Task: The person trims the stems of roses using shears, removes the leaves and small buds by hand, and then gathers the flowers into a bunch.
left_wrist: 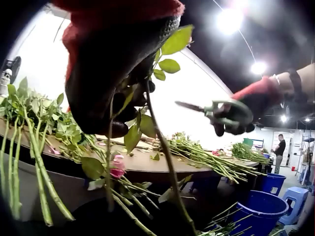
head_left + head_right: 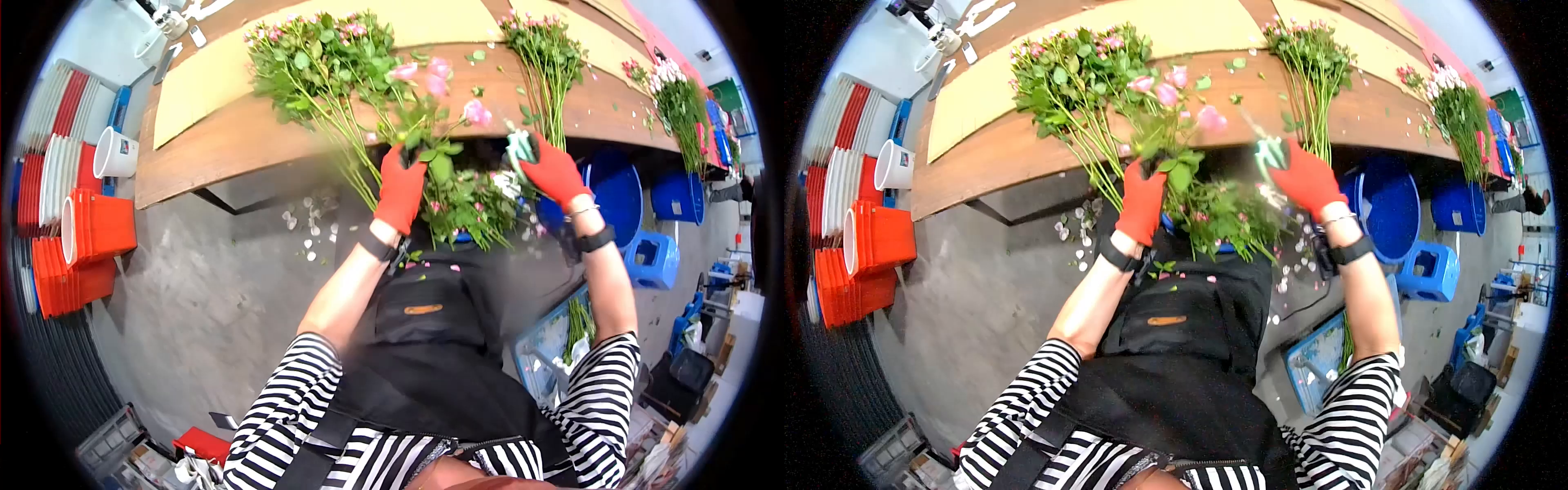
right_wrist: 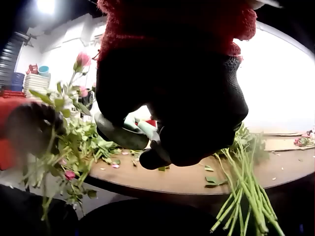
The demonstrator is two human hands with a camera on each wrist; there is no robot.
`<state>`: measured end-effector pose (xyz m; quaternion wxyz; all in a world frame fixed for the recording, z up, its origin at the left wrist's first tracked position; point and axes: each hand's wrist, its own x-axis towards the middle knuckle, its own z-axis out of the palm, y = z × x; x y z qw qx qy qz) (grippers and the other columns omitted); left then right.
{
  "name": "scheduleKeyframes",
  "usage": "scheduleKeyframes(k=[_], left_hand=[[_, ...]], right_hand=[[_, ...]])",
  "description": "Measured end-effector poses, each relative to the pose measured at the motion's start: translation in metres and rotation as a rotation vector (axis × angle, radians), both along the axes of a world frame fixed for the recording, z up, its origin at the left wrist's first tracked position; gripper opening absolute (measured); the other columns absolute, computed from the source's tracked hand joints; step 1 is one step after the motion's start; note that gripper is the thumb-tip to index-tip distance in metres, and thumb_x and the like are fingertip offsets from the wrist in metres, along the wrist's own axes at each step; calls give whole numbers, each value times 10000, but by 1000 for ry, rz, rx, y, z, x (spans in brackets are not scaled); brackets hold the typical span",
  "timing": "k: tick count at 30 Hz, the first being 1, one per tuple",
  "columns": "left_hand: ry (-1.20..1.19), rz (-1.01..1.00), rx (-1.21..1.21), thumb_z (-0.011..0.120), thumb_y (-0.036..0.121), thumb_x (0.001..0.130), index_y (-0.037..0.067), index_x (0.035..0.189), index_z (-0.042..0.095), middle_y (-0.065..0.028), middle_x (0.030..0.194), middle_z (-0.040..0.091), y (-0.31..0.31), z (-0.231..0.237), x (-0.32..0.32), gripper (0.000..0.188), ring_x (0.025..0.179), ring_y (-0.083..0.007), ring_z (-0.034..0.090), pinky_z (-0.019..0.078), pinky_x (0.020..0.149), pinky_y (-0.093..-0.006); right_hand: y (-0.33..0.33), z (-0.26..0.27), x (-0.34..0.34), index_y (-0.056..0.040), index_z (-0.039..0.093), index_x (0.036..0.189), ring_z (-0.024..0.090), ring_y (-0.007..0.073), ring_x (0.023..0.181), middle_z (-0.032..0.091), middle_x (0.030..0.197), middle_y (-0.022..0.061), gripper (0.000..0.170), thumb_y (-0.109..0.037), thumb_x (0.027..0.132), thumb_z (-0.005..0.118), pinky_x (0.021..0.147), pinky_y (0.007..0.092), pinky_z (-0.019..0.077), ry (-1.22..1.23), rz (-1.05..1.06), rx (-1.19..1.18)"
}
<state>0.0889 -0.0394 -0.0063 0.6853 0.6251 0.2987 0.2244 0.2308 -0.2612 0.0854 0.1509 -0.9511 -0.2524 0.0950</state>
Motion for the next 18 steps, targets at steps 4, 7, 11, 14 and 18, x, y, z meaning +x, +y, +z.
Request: scheduleKeyframes(k=[4,7,11,14,18], left_hand=[[-147,-82,-38,658,114,874,-41,1227,569,-106,1044,676,4,-3,-6,395,921,-166,620,479,834,-295],[-118,-78,-34,650,93,867,-41,1217,577,-91,1028,674,0,20,-13,382,902,-149,615,480,811,-288],[-58,-32,7,660,83,852,-43,1228,574,-87,1028,676,-2,31,-17,405,912,-152,615,479,821,-286],[-61,24,9,699,116,850,-43,1245,571,-108,1052,675,-1,30,-19,444,950,-169,620,477,849,-290],[-14,136,7,686,95,848,-30,1222,583,-92,1063,668,9,12,-16,408,950,-166,609,472,854,-285]], right_hand=[[42,-30,30,-84,583,1029,665,380,848,684,903,185,518,-545,801,640,741,467,515,-123,-57,-182],[70,-54,56,-84,596,1020,660,377,874,686,921,182,497,-526,800,647,770,481,507,-191,-113,-217],[83,-75,77,-92,596,1018,643,369,941,682,969,181,471,-505,799,657,798,473,494,-149,-158,-158],[82,-70,68,-89,596,1082,630,380,956,668,989,197,454,-456,823,664,807,464,482,-72,-164,4],[66,-51,3,-71,490,1372,615,266,1104,616,1252,175,568,-333,891,640,966,374,465,339,117,629]])
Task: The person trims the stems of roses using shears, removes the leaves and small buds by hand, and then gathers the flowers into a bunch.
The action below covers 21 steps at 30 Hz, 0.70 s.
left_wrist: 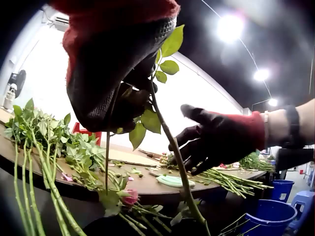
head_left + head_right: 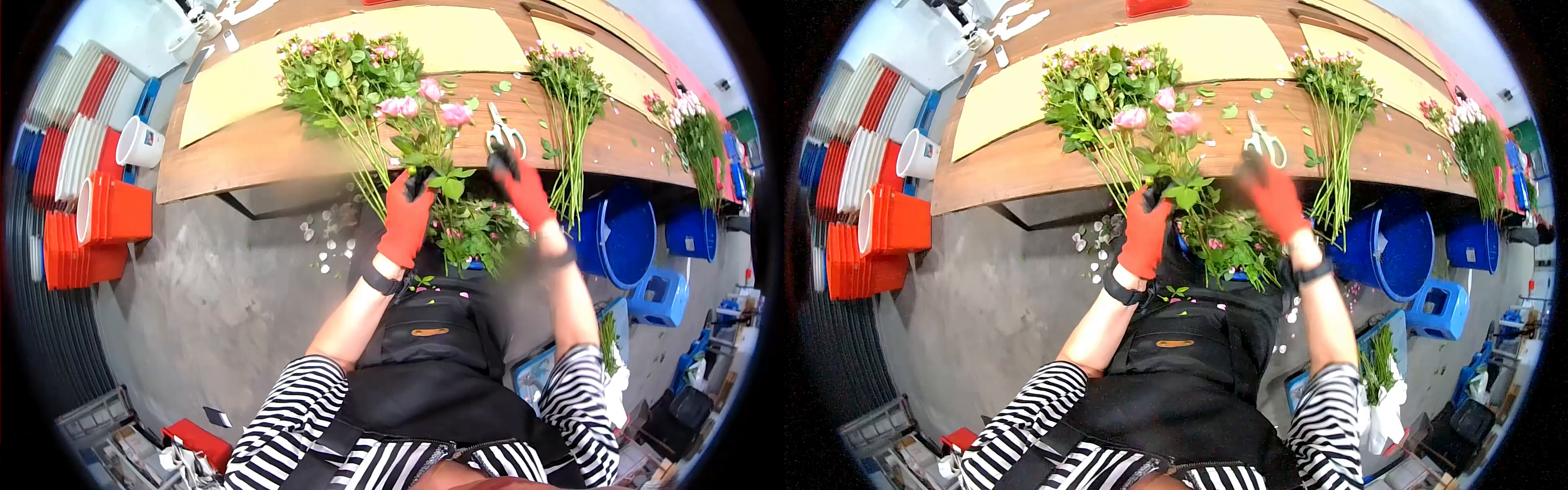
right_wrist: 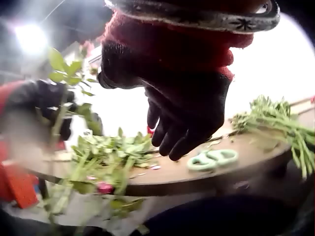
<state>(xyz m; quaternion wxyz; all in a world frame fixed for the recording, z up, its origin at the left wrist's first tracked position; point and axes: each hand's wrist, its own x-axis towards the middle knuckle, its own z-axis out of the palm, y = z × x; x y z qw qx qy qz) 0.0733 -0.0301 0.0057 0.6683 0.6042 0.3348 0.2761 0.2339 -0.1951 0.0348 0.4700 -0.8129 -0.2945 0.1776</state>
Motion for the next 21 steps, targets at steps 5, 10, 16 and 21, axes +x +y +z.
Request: scheduleKeyframes(k=[5,10,16,21], left_hand=[[-175,-175,-94,711,82,818,-6,1231,549,-96,1175,605,0,58,2,452,959,-146,580,476,822,-289],[-408,10,393,762,65,780,33,1280,524,-90,1140,602,-4,113,3,555,930,-174,598,503,793,-325],[-247,-66,843,682,-61,721,38,1031,679,-131,918,633,-18,114,-11,325,818,-295,649,517,730,-341],[-203,-332,869,694,-36,715,66,1059,676,-140,950,640,-40,85,-32,359,844,-339,651,526,735,-367]], right_hand=[[1,1,-116,25,376,1429,511,204,1231,469,1408,135,590,-17,887,606,1025,339,429,551,-74,370],[-3,-18,-130,27,477,1340,593,178,1088,589,1261,127,422,11,922,536,952,317,476,258,-193,488],[-3,-5,-137,12,517,1284,621,168,989,619,1160,109,351,-22,936,548,897,310,496,124,-223,441],[-17,-53,-122,-2,553,1232,596,146,1014,634,1071,72,294,-84,950,555,897,292,482,155,-378,510]])
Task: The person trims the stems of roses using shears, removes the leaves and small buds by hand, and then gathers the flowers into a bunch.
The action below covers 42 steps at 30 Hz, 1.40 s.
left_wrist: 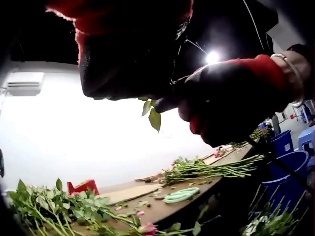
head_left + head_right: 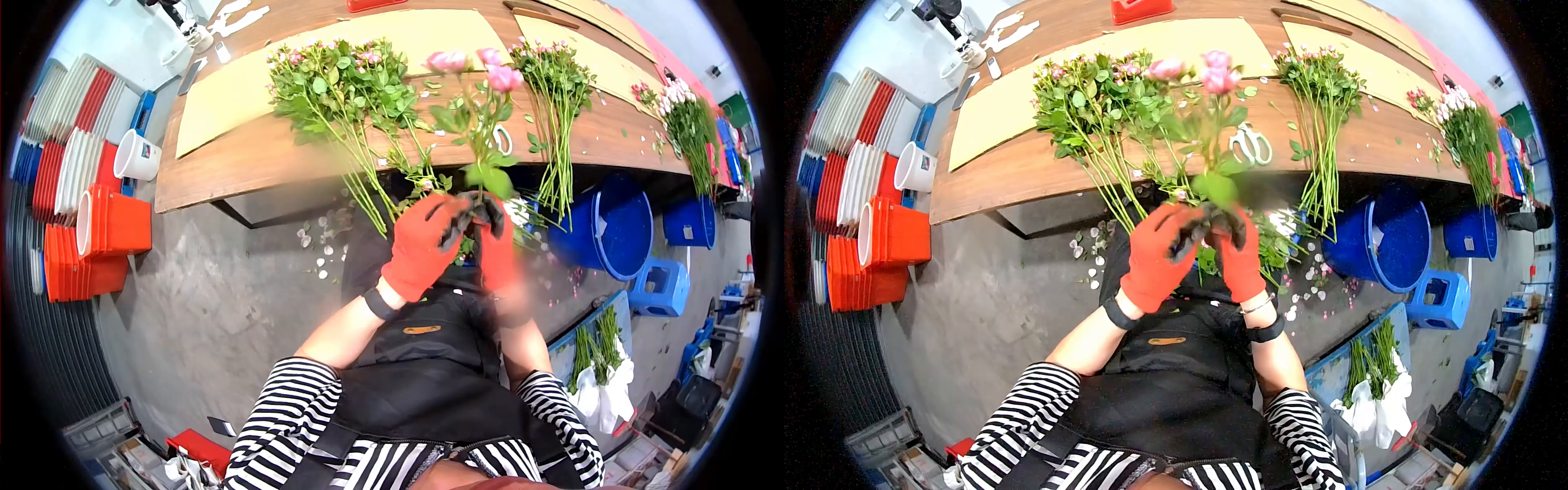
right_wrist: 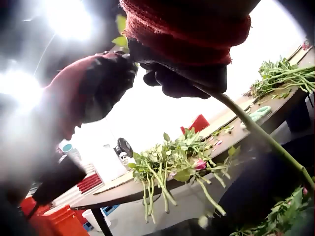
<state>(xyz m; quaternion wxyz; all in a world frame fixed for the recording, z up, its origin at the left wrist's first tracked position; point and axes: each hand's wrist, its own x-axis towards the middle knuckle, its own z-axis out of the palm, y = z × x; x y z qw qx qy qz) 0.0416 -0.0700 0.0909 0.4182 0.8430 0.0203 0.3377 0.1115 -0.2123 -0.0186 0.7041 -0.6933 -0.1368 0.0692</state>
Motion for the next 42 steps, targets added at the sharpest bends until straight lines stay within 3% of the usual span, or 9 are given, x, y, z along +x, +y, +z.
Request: scheduleKeyframes(k=[7,13,15,17,20,23,28,35,42], left_hand=[[249,57,118,828,297,691,107,1304,551,-157,1231,579,22,12,-6,699,1171,-366,530,406,1013,-445],[-221,211,116,829,126,657,67,1211,610,-139,1071,614,14,43,10,599,918,-299,620,519,791,-361],[-131,82,199,749,15,646,79,1106,654,-117,971,628,12,35,8,474,867,-312,621,519,757,-370],[-13,-139,147,732,-3,655,93,1052,667,-99,941,636,-4,24,7,414,871,-301,632,523,737,-379],[145,-291,-76,737,13,682,89,1028,678,-119,1023,648,-13,8,-12,359,957,-320,634,519,813,-392],[238,-32,80,724,14,692,88,1217,617,-135,1132,637,12,25,-10,541,1082,-326,604,473,959,-389],[9,-14,-683,610,-30,844,-2,1220,596,-72,1105,659,39,12,-5,377,1005,-136,606,461,919,-278],[-111,246,-158,634,-44,826,2,1100,644,-76,921,676,41,2,-3,278,848,-135,627,495,775,-278],[40,237,-90,737,19,782,15,1103,665,-94,931,707,39,25,-7,329,792,-155,648,500,714,-287]], right_hand=[[-6,63,22,-5,578,1194,581,100,941,641,1074,50,255,-61,953,516,808,245,469,25,165,86],[11,87,-11,2,593,1183,613,119,875,663,1040,63,264,-33,928,535,777,266,491,-209,77,-127],[13,75,-9,-11,605,1189,626,116,852,669,999,48,305,-2,886,570,760,280,505,-330,74,-269],[15,71,-7,-27,619,1177,648,145,849,683,973,69,341,12,838,612,758,296,508,153,117,233],[1,69,7,-58,649,1141,675,260,873,693,956,141,377,5,770,676,765,336,511,-118,44,-192],[-5,69,13,-65,661,1126,654,329,856,684,956,150,362,-10,768,679,753,353,507,-374,-34,-302],[-2,73,2,-74,672,1110,634,340,852,680,951,141,366,-17,749,697,753,381,496,-463,-75,-354],[-5,67,-8,-100,673,1127,619,321,867,671,942,118,436,-15,702,717,771,396,488,-647,-56,-489],[-12,71,-11,-116,671,1143,610,323,869,648,932,108,501,-36,656,757,778,402,489,-772,-40,-620]])
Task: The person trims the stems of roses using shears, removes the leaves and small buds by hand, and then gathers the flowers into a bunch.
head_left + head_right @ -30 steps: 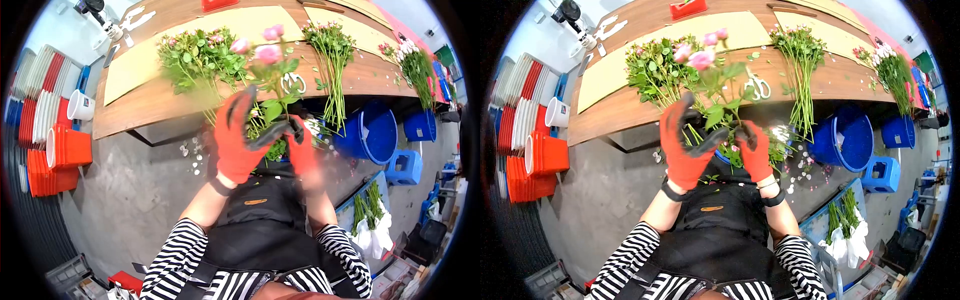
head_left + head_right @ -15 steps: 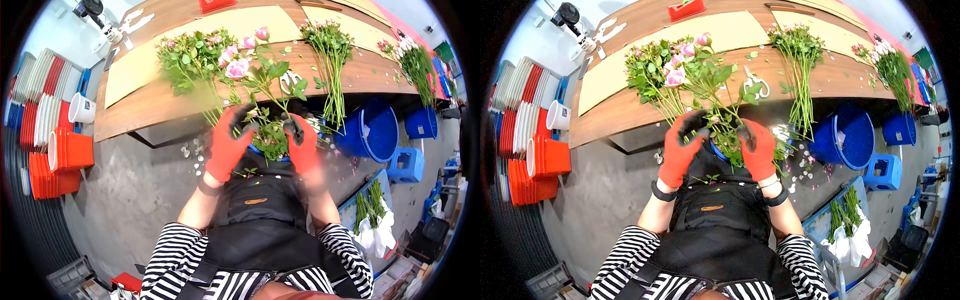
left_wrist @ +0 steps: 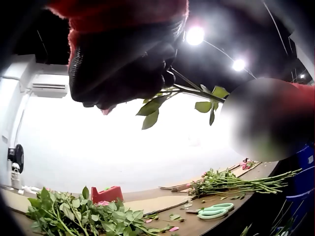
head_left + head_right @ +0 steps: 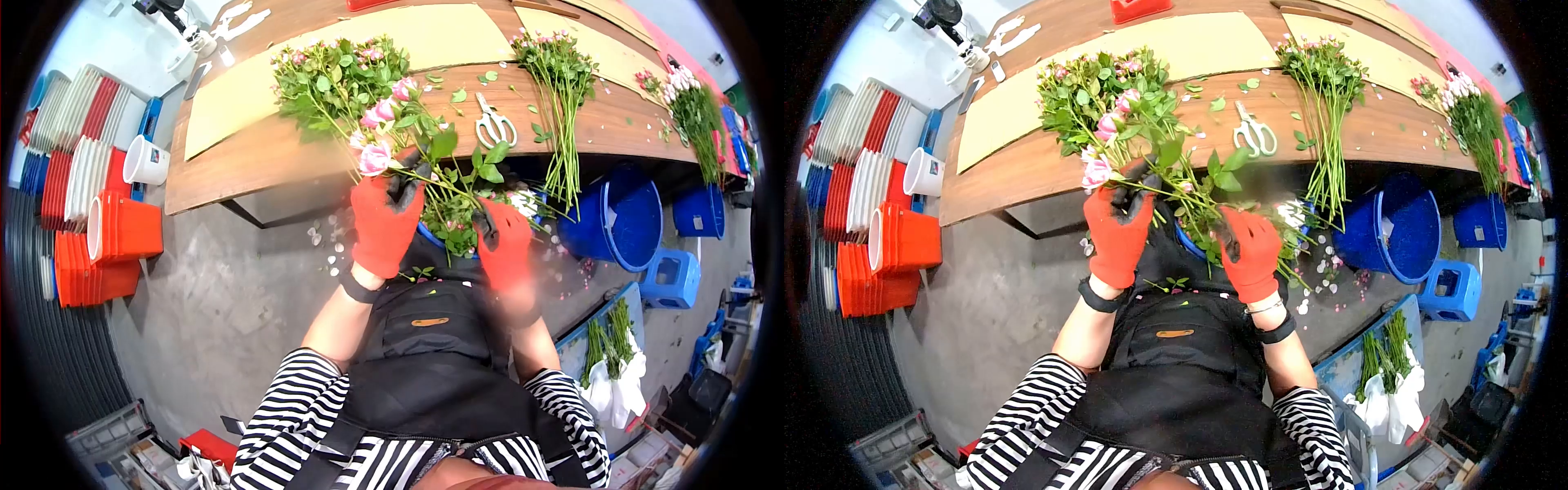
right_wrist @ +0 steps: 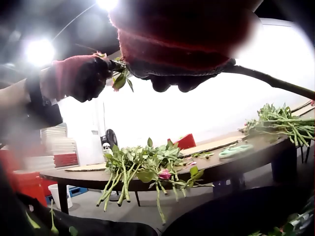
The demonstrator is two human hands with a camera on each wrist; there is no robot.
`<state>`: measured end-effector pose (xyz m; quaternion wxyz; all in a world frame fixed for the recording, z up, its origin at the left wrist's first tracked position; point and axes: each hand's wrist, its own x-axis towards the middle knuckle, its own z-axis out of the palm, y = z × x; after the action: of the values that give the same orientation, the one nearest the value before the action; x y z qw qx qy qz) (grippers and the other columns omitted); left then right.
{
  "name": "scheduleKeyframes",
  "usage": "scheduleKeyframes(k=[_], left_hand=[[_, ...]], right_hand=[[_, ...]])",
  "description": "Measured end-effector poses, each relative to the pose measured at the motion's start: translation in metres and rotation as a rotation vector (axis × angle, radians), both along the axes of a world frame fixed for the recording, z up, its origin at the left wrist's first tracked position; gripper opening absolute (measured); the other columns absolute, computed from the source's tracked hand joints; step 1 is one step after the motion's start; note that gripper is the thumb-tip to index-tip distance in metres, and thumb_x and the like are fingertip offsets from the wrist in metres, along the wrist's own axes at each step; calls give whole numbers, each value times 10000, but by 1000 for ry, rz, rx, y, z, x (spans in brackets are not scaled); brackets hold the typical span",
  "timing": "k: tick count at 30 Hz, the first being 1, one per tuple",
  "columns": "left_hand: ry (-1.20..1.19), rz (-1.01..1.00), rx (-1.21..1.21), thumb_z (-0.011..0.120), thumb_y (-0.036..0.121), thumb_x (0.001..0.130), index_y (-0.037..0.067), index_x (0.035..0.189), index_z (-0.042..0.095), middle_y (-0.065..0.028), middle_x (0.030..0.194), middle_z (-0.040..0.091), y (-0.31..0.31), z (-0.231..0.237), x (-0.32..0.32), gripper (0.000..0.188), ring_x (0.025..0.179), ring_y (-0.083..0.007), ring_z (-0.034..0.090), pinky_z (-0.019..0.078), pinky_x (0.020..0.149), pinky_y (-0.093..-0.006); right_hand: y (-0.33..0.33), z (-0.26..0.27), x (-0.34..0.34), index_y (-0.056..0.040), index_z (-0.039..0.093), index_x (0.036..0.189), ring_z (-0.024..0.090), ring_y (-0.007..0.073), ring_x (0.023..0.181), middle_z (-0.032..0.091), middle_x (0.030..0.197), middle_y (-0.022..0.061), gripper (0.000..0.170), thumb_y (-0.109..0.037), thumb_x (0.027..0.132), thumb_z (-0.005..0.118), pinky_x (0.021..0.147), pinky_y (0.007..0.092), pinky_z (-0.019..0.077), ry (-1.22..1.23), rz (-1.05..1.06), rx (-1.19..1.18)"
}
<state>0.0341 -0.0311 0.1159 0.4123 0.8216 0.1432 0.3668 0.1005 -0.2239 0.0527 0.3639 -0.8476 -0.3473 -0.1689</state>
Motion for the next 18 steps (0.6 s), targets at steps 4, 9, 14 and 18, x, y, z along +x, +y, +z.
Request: scheduleKeyframes(k=[4,9,14,18], left_hand=[[-129,83,75,767,73,726,45,1076,704,-106,914,710,-5,-15,3,356,746,-229,641,493,690,-335],[-135,171,546,770,106,677,80,1039,721,-73,922,711,-4,-4,-1,367,755,-295,630,491,705,-370],[-419,146,508,777,76,576,105,1039,701,-76,786,573,-11,-24,5,470,719,-305,565,470,635,-392],[-202,91,248,755,62,683,48,933,682,-80,769,568,-24,-25,-4,261,709,-291,562,473,645,-389]], right_hand=[[3,0,-3,-112,668,1145,611,327,885,645,939,111,502,-27,656,746,785,403,491,35,3,14],[11,4,-16,-96,669,1141,625,348,869,660,939,132,486,5,668,712,777,391,501,129,16,117],[15,1,-24,-49,652,1155,666,296,874,684,965,153,426,34,738,665,766,340,506,478,84,255],[15,11,-9,12,638,1142,650,171,888,698,981,91,301,10,845,592,747,320,506,776,108,509]])
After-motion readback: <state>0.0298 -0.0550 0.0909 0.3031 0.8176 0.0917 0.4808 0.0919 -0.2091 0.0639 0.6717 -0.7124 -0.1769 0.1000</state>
